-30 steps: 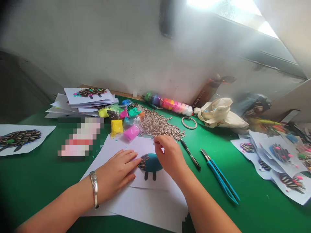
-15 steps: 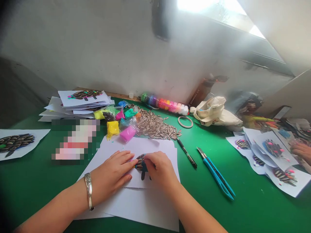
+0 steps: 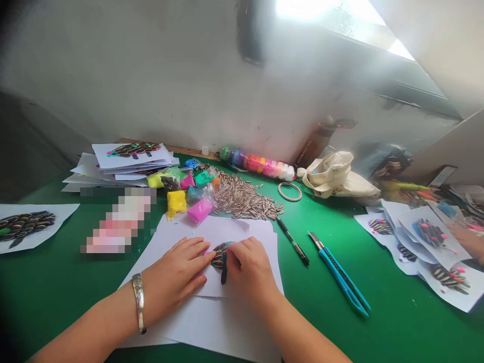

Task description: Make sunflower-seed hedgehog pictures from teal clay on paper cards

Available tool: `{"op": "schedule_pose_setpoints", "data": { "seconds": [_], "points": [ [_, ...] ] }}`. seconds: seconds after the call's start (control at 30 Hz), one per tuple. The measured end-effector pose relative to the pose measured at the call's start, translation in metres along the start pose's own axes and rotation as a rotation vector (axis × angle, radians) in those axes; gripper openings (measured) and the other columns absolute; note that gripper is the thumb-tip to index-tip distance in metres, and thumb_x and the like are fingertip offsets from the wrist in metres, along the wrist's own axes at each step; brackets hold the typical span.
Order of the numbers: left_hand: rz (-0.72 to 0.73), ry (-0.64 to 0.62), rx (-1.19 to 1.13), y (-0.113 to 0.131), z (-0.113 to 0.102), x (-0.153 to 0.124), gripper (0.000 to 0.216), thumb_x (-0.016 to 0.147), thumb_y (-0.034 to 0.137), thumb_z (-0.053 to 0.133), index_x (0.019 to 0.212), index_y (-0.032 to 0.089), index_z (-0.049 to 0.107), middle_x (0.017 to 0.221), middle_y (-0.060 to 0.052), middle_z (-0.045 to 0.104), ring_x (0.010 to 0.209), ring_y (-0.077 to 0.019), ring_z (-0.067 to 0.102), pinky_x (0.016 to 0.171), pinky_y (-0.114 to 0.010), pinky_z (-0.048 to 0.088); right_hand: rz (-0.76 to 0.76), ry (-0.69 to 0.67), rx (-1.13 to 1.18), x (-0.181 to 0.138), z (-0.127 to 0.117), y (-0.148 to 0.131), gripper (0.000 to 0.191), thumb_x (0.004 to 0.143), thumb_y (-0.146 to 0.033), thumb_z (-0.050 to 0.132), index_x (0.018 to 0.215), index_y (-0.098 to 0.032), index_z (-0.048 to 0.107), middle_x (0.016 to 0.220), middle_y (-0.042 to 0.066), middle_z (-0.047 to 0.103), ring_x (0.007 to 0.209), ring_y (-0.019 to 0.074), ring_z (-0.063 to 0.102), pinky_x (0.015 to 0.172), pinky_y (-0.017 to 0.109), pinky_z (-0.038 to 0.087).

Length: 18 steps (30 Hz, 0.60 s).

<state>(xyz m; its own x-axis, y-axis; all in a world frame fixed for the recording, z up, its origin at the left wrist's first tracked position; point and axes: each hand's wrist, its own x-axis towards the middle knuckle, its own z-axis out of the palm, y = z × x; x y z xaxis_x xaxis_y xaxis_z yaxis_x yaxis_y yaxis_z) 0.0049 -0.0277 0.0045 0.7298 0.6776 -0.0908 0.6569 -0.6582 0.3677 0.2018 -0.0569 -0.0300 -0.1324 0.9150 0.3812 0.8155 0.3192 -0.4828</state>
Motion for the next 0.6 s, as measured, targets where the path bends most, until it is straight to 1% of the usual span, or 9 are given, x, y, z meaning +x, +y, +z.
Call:
{"op": "schedule_pose_setpoints", "data": {
  "seconds": [0.17, 0.33, 0.47, 0.6],
  "points": [
    [-0.008, 0.000, 0.014, 0.000, 0.002, -0.001, 0.036, 0.088, 0.017, 0.054, 0.124, 0.018, 0.058, 0.130, -0.012, 0.057, 0.129, -0.0314, 0.044, 0.111, -0.057, 0.030, 0.016, 0.001, -0.019, -0.002, 0.008, 0.002, 0.019, 0.085, -0.012, 0.053, 0.072, -0.018, 0.064, 0.065, 0.002, 0.060, 0.067, 0.0166, 0.052, 0.063, 0.027, 0.037],
    [-0.014, 0.007, 0.022, 0.000, 0.002, 0.001, 0.036, 0.088, 0.017, 0.055, 0.124, 0.018, 0.059, 0.130, -0.012, 0.057, 0.129, -0.0321, 0.044, 0.111, -0.057, 0.030, 0.005, 0.030, -0.024, -0.003, 0.014, 0.001, 0.019, 0.086, -0.012, 0.052, 0.075, -0.018, 0.066, 0.066, 0.003, 0.061, 0.068, 0.0167, 0.052, 0.064, 0.027, 0.037],
    [-0.013, 0.012, 0.015, -0.001, 0.003, 0.001, 0.036, 0.088, 0.017, 0.055, 0.123, 0.018, 0.059, 0.129, -0.013, 0.058, 0.128, -0.0319, 0.045, 0.111, -0.057, 0.031, -0.025, 0.034, -0.049, -0.001, 0.009, 0.000, 0.021, 0.087, -0.011, 0.051, 0.074, -0.019, 0.066, 0.065, 0.003, 0.060, 0.067, 0.0168, 0.050, 0.063, 0.028, 0.036],
    [-0.003, 0.037, 0.012, -0.003, 0.007, 0.000, 0.037, 0.087, 0.016, 0.056, 0.123, 0.019, 0.059, 0.130, -0.012, 0.058, 0.129, -0.0318, 0.045, 0.111, -0.058, 0.031, -0.042, 0.065, -0.074, -0.002, 0.000, 0.003, 0.018, 0.088, -0.014, 0.052, 0.080, -0.019, 0.068, 0.068, 0.004, 0.061, 0.068, 0.0171, 0.051, 0.063, 0.028, 0.035]
  ]
}}
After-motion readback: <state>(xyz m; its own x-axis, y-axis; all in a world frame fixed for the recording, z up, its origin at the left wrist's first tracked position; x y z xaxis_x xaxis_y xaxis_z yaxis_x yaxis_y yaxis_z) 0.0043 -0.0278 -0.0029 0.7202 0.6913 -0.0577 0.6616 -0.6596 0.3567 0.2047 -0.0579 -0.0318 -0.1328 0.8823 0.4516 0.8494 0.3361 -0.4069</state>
